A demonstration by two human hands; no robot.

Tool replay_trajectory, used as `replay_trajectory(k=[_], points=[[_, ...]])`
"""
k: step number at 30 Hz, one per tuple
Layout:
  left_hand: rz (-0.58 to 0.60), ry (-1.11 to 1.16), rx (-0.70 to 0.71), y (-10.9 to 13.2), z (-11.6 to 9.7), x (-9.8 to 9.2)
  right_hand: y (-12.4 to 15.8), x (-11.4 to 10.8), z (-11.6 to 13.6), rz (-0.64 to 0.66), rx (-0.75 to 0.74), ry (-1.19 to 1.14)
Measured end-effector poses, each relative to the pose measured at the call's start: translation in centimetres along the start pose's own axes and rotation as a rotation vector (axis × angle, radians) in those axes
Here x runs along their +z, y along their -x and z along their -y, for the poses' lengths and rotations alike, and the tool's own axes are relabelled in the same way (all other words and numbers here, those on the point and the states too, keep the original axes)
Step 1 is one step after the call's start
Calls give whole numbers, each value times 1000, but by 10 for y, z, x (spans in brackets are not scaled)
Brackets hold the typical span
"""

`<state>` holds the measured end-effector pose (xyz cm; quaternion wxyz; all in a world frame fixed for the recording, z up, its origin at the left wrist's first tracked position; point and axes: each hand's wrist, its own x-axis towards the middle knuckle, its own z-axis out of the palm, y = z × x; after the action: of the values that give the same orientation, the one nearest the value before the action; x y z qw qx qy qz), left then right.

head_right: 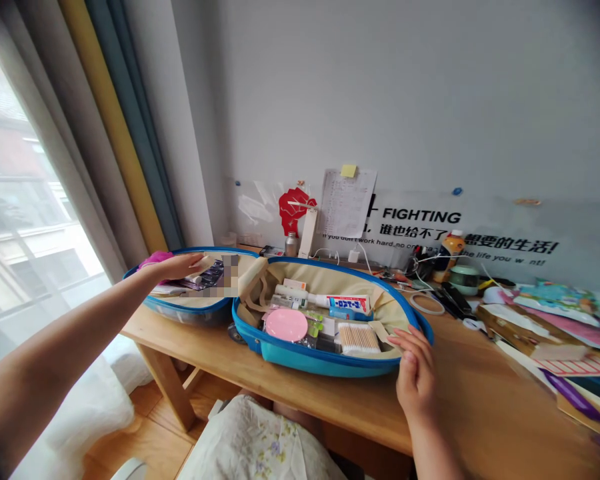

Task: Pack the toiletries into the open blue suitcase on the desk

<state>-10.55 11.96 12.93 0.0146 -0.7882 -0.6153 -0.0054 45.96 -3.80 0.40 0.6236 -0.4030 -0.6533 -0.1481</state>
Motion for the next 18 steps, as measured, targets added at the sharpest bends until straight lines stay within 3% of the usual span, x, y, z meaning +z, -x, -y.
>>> replay_trajectory(k=[6, 11, 14, 18], points=[[-103, 53, 217, -26, -100, -30, 4, -1, -5, 15, 5, 4], [-27, 79, 437, -44, -184, -24, 4, -1, -4, 21, 29, 5], [67, 74, 497, -54, -213, -10, 4, -1, -2, 20, 17, 8], [168, 51, 485, -66, -229, 8, 5, -2, -4, 41, -27, 12]])
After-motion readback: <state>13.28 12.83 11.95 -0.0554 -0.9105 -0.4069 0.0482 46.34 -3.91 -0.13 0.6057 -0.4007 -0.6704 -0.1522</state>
